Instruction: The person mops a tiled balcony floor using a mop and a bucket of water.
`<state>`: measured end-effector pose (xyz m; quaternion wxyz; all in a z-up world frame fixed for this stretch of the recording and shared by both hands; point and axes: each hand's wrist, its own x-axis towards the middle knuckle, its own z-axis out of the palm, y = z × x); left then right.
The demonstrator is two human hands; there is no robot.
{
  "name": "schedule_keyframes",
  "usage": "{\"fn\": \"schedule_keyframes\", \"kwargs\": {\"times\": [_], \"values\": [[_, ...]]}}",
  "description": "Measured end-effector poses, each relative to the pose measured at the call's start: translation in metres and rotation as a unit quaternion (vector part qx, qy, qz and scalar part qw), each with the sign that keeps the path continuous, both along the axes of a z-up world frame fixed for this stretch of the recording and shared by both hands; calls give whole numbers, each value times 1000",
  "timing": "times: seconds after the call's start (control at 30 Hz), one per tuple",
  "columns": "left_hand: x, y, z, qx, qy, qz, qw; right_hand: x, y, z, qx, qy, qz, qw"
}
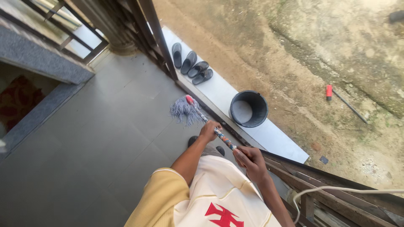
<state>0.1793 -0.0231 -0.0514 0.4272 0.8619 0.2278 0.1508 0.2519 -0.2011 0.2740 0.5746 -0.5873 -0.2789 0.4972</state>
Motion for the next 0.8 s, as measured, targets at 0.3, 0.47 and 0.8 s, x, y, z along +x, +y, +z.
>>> {"fn": "schedule_keyframes", "kwargs": {"times": [0.3,0.47,0.8], "values": [[-2,3,50,-73,63,-97,991,0,22,37,-21,19,20,999],[-28,38,49,-57,101,-69,991,-14,42,26,81,-1,103,991],[-4,57,33,-47,-10,-7,999,-8,55,9,5,-16,-23,1000]]}}
